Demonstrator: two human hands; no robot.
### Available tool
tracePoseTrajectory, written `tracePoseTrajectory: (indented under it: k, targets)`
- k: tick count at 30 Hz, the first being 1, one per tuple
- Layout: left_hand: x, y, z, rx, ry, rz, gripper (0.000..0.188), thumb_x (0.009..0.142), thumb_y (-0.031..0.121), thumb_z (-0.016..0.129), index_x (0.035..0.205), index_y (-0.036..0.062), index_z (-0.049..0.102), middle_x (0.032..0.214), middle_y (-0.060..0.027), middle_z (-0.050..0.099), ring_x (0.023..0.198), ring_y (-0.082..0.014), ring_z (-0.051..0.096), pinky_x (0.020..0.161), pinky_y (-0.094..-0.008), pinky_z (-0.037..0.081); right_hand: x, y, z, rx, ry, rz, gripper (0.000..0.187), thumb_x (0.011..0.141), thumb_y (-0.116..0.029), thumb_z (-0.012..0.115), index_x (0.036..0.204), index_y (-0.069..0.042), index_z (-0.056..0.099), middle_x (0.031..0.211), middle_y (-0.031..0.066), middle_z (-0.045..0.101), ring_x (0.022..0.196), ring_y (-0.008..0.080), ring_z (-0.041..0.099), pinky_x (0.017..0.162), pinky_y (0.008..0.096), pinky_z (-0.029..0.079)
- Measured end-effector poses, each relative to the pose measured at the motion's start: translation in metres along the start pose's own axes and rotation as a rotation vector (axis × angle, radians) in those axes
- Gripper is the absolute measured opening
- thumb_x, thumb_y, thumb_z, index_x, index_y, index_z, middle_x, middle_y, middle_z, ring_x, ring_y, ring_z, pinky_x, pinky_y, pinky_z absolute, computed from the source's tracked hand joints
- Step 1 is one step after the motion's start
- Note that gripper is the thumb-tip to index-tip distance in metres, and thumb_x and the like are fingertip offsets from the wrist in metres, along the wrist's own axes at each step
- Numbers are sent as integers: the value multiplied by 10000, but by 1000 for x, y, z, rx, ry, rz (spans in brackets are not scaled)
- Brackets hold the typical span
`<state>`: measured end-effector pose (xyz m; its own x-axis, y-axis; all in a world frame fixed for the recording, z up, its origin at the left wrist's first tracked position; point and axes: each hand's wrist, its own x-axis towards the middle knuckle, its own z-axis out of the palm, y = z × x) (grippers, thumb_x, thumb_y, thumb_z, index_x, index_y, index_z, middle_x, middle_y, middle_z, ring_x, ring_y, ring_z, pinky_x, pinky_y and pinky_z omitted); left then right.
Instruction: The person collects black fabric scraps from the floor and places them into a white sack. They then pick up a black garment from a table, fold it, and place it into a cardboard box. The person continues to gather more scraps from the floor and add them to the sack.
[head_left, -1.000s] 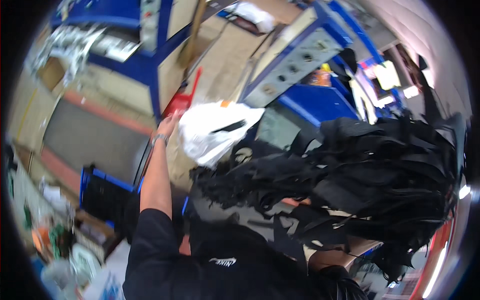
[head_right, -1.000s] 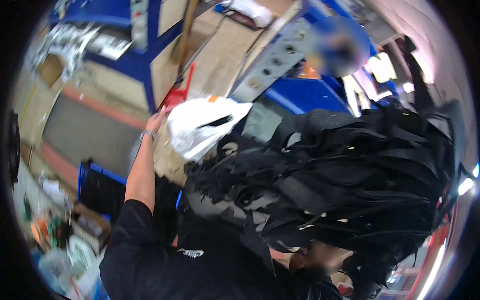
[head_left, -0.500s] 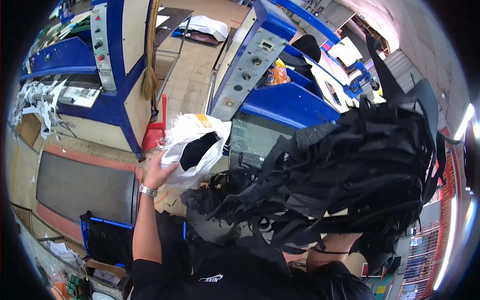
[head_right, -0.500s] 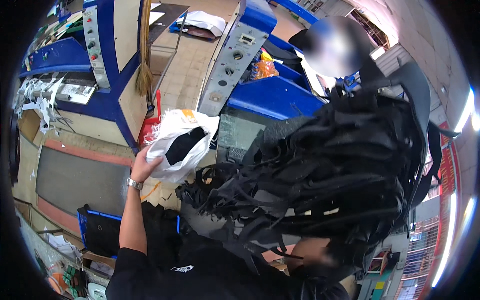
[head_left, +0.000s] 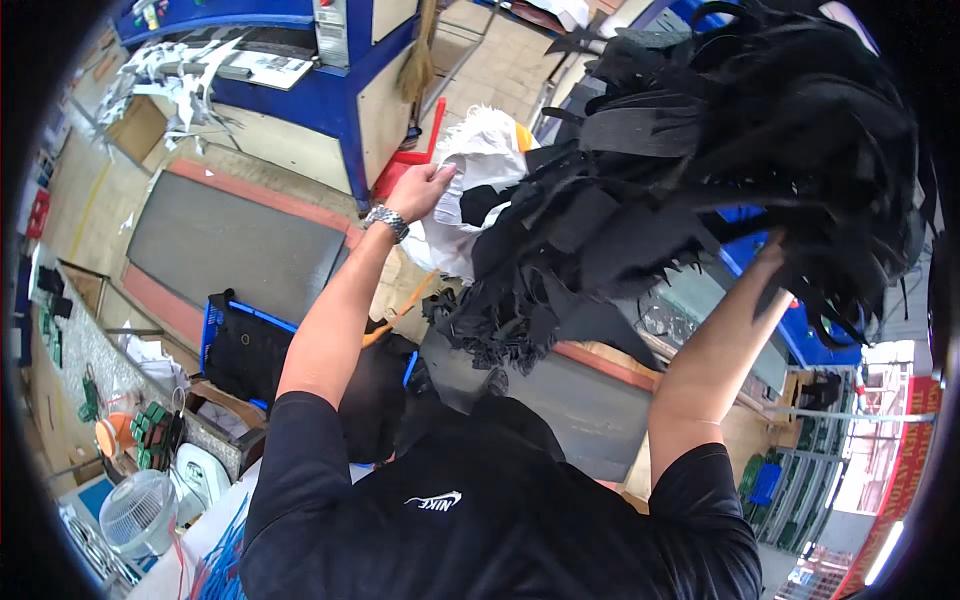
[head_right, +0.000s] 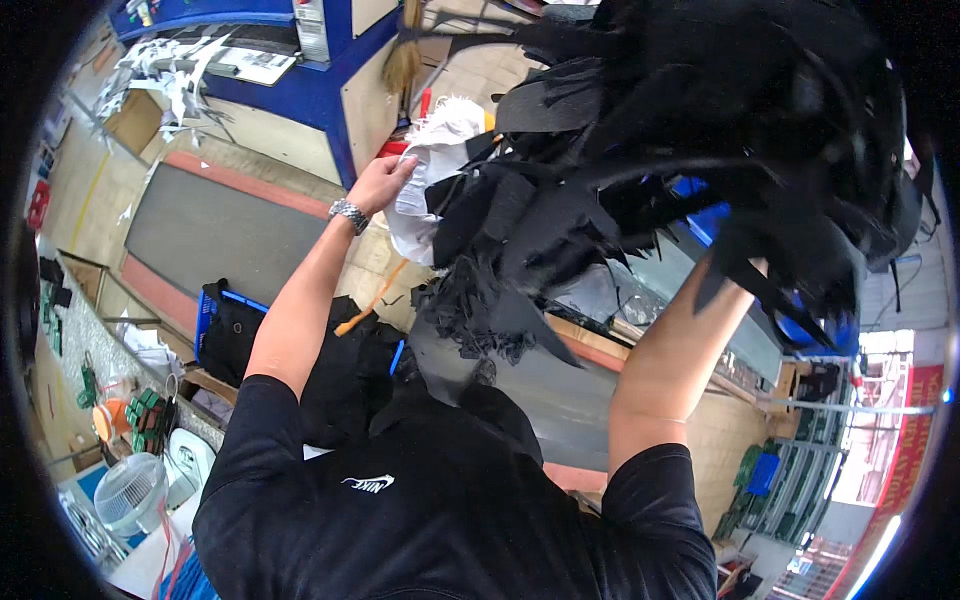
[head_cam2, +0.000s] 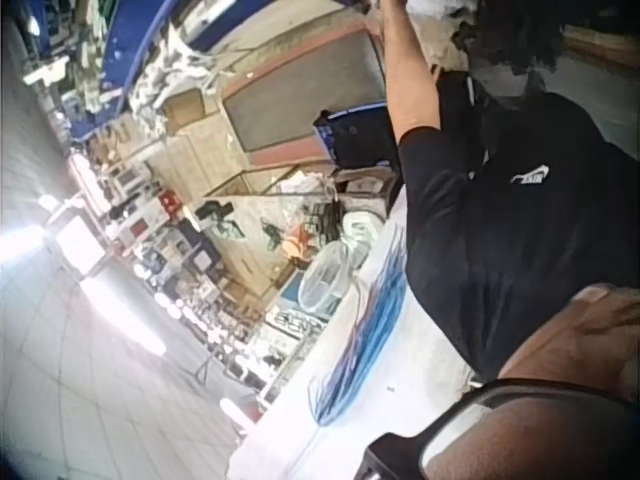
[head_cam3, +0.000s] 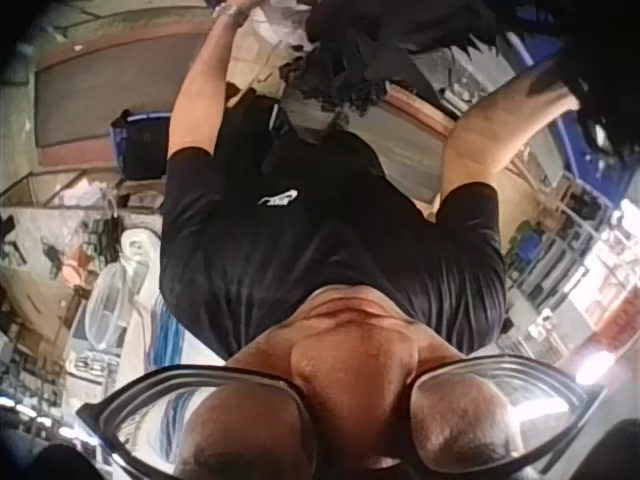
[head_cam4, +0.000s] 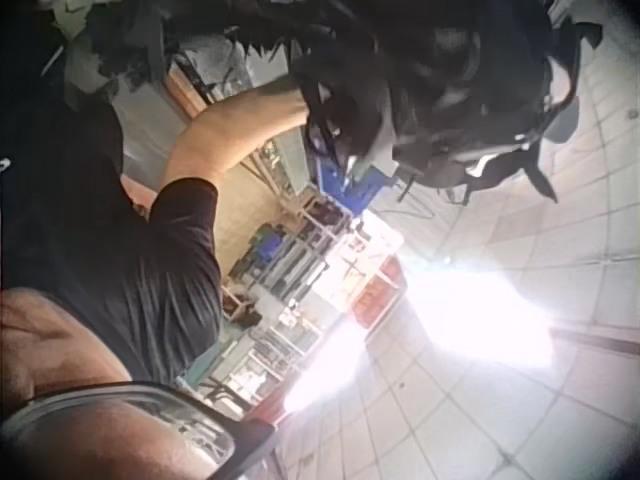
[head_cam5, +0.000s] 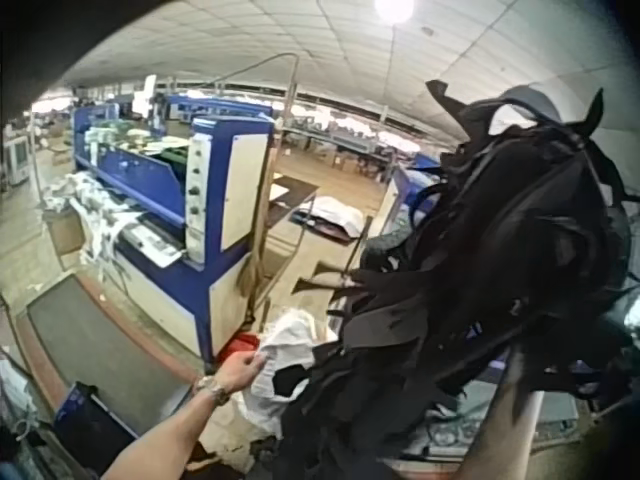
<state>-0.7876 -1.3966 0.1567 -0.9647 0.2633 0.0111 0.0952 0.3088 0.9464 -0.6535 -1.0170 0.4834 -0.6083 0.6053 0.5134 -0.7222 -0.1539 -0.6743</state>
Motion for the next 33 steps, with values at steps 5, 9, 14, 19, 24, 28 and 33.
tracePoseTrajectory:
  k: [5, 9, 14, 19, 24, 28, 33]
  targets:
    - [-14, 34, 7, -242, 90, -238, 401, 1034, 394, 546, 949, 29, 687, 761, 73, 563, 681, -61, 447, 615, -280, 391, 1, 92, 6, 164, -17, 160, 330, 946, -337, 635, 1084, -38, 636, 1108, 101, 665, 1060, 224, 630, 976, 419, 515]
    - [-12, 31, 27, -586, 74, -337, 291, 1043, 265, 531, 1127, 29, 679, 1012, 10, 688, 865, -77, 603, 770, -267, 493, -5, 166, 14, 291, -49, 306, 336, 945, -347, 640, 1084, -42, 637, 1110, 97, 663, 1065, 220, 626, 979, 418, 511]
    - [-16, 15, 24, -1173, 26, -380, 334, 1037, 279, 474, 1229, 49, 621, 1124, -88, 703, 1045, -213, 663, 919, -410, 542, -49, 252, 0, 385, -229, 558, 581, 939, -491, 607, 1308, -46, 550, 1261, 113, 608, 1176, 246, 587, 1042, 426, 471]
    - [-16, 20, 23, -1249, 196, -438, 403, 1030, 354, 452, 1230, 43, 613, 1177, -126, 696, 1044, -273, 678, 965, -445, 542, -110, 312, -4, 394, -119, 803, 379, 980, -312, 606, 1287, -91, 586, 1115, 59, 657, 1015, 189, 637, 855, 358, 550]
    - [-10, 27, 26, -1234, 324, -403, 328, 1006, 334, 555, 1175, 65, 637, 1113, -83, 704, 991, -240, 684, 893, -419, 564, -156, 404, -60, 35, -507, 588, 484, 863, -88, 736, 1293, -49, 517, 1154, 94, 644, 1029, 209, 626, 929, 341, 501]
    - [-13, 19, 35, -1184, 233, -200, 367, 1017, 381, 540, 1236, 97, 615, 1204, -54, 671, 1116, -231, 622, 983, -392, 507, -182, 400, -67, -295, -587, 411, 463, 789, -39, 763, 1191, -30, 533, 1054, 67, 635, 964, 192, 618, 878, 336, 489]
    - [-6, 33, 39, -1020, 398, -11, 223, 1004, 133, 489, 1063, 28, 677, 986, -65, 706, 878, -183, 664, 780, -320, 541, -197, 380, -59, -373, -533, 111, 269, 758, -48, 745, 942, -10, 552, 846, 167, 596, 781, 346, 619, 700, 390, 469]
